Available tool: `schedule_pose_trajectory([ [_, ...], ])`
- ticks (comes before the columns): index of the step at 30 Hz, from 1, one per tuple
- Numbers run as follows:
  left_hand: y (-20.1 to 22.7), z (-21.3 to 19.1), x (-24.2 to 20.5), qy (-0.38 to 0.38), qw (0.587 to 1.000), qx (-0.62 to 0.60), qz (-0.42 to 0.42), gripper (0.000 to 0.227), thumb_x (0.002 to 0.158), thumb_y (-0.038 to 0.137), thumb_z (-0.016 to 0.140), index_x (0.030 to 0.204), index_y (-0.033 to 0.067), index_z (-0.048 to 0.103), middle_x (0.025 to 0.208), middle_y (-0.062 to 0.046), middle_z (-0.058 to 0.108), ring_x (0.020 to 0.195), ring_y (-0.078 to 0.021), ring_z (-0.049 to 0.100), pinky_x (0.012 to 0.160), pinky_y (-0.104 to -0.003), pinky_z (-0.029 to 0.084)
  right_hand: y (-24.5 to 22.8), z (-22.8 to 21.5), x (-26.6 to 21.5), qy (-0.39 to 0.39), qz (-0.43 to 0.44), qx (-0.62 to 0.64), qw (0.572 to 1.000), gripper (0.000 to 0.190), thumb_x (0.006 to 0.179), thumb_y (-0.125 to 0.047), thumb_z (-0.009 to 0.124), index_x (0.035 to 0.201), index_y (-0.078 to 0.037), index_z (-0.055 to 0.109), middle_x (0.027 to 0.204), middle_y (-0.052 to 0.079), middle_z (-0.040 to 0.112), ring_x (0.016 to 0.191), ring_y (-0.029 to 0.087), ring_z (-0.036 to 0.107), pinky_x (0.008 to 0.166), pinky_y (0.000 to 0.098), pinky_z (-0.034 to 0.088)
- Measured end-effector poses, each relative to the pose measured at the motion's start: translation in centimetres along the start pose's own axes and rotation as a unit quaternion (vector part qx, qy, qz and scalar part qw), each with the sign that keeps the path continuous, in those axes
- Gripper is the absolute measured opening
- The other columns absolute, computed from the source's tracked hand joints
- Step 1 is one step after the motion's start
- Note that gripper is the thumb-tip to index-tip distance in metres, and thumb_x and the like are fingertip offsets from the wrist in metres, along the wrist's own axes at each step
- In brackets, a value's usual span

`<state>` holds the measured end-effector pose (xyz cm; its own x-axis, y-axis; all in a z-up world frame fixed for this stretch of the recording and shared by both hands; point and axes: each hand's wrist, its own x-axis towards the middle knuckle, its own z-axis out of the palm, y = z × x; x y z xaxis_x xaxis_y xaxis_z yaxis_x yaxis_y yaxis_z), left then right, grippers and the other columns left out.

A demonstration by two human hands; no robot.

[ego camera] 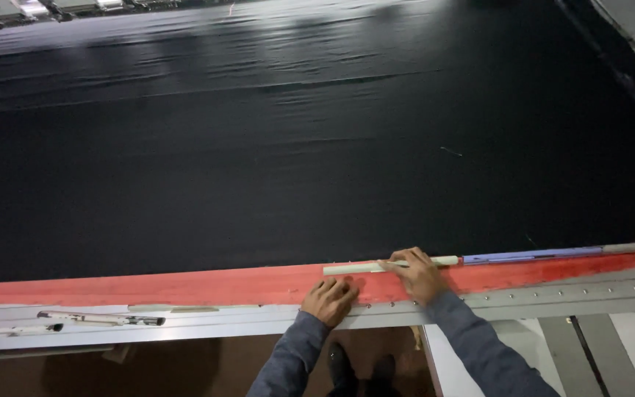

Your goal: Securing fabric to an industrial embroidery machine frame by pressing plastic clamping strips into a groove and then operating the machine controls.

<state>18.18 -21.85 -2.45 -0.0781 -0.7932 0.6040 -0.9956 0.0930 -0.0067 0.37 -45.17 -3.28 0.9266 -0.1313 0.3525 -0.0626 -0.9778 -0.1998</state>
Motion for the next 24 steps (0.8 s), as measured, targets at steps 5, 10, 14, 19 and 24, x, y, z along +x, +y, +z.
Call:
schedule_pose_trajectory([
  [5, -0.7, 0.6, -0.2, -0.052, 0.996, -0.077, -0.008, 0.020, 0.089, 0.013, 0.061, 0.106, 0.0170, 0.070, 0.095, -0.007, 0.059, 0.074, -0.0293, 0.058, 0.058, -0.042, 0.049, 0.6, -0.3, -0.6, 0.063, 0.037, 0.084, 0.994, 0.053, 0.085, 0.010, 0.060, 0.125, -0.022, 0.074, 0.112, 0.012, 0.063, 0.102, 0.031, 0.057, 0.087, 0.0450, 0.054],
  [10, -2.6, 3.4, 1.0, -0.066, 0.985, -0.159, -0.021, 0.024, 0.096, 0.030, 0.059, 0.095, 0.0161, 0.078, 0.103, -0.014, 0.071, 0.090, -0.0337, 0.071, 0.068, -0.042, 0.057, 0.3, 1.4, -0.8, 0.095, 0.023, -0.022, 0.995, 0.047, 0.078, 0.005, 0.066, 0.116, -0.020, 0.077, 0.091, 0.003, 0.068, 0.084, 0.026, 0.056, 0.081, 0.0452, 0.047],
  [14, -3.0, 7.1, 7.7, -0.229, 0.937, -0.024, -0.262, 0.061, 0.105, 0.057, 0.033, 0.144, 0.0145, 0.052, 0.149, -0.012, 0.053, 0.147, -0.0255, 0.039, 0.124, -0.045, 0.021, -0.6, 0.7, -0.5, -0.021, 0.048, -0.120, 0.991, 0.017, 0.084, -0.022, 0.064, 0.095, -0.026, 0.075, 0.093, -0.003, 0.061, 0.099, 0.019, 0.060, 0.099, 0.0390, 0.045],
  [19, -2.9, 7.4, 12.1, -0.232, 0.902, -0.001, -0.363, 0.095, 0.097, 0.076, 0.028, 0.155, 0.0013, 0.034, 0.163, -0.020, 0.033, 0.155, -0.0298, 0.023, 0.128, -0.050, 0.007, -0.6, -1.6, 0.9, -0.063, 0.020, -0.108, 0.992, 0.016, 0.090, -0.017, 0.062, 0.097, -0.021, 0.075, 0.096, -0.001, 0.060, 0.099, 0.019, 0.061, 0.097, 0.0383, 0.046],
  [24, -3.0, 6.5, 12.6, -0.315, 0.864, -0.024, -0.393, 0.099, 0.096, 0.079, 0.016, 0.161, 0.0039, 0.017, 0.170, -0.016, 0.012, 0.158, -0.0284, 0.008, 0.129, -0.049, 0.002, -0.3, -1.6, 4.3, -0.208, 0.161, -0.142, 0.954, 0.030, 0.085, -0.053, 0.065, 0.098, -0.028, 0.074, 0.103, 0.002, 0.065, 0.117, 0.020, 0.056, 0.108, 0.0410, 0.041],
])
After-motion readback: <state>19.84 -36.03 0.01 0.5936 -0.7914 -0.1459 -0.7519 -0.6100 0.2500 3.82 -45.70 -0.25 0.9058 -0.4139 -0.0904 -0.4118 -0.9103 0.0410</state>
